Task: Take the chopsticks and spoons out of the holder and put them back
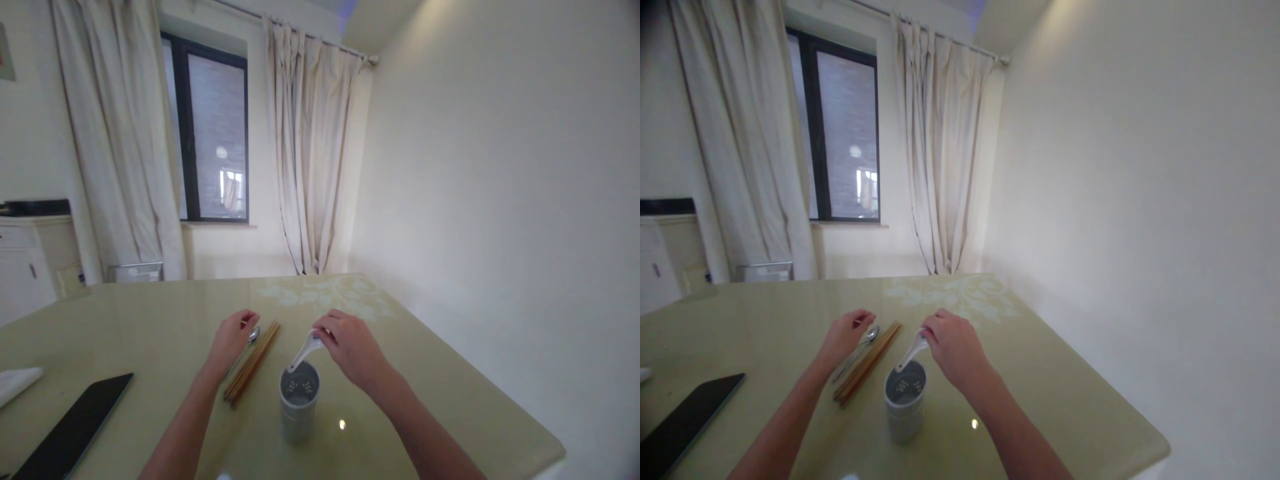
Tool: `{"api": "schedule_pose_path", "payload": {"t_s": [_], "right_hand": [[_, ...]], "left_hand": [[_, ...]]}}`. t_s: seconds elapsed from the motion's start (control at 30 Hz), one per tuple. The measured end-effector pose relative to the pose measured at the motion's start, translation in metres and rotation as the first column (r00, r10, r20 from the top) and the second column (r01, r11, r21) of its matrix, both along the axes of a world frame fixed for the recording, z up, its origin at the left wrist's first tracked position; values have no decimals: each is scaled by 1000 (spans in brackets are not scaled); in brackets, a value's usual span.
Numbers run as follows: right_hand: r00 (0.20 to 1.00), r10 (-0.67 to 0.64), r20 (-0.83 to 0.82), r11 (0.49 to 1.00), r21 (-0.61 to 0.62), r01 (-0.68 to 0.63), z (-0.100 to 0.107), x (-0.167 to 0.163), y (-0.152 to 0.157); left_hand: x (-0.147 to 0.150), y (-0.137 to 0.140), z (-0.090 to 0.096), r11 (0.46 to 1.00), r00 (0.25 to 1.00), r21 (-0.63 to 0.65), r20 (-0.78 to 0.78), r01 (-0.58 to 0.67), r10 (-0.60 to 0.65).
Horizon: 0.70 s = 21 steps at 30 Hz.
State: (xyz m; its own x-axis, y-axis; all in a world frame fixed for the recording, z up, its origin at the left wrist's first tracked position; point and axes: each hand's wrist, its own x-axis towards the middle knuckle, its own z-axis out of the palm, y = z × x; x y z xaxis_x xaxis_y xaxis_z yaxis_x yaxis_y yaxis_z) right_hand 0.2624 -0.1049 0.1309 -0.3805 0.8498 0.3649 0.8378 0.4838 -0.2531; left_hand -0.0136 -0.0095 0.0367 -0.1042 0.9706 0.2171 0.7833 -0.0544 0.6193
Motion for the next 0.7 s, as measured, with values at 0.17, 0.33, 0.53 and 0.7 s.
{"api": "schedule_pose_path", "payload": {"t_s": [0.17, 0.33, 0.53, 0.7], "right_hand": [[965, 83, -249, 977, 210, -30, 11, -14, 4], [819, 180, -544, 978, 185, -92, -10, -34, 19], [640, -36, -767, 987, -127, -96, -84, -16, 46], [571, -190, -799, 967, -253, -33, -142, 0, 53]], "left_hand": [[49, -62, 31, 908, 897, 302, 246, 289, -367], [53, -69, 20, 924, 926, 333, 251, 189, -280], [-15, -9, -19, 973, 979, 104, 27, -204, 203], [-48, 18, -41, 977, 976, -29, -54, -211, 209]]}}
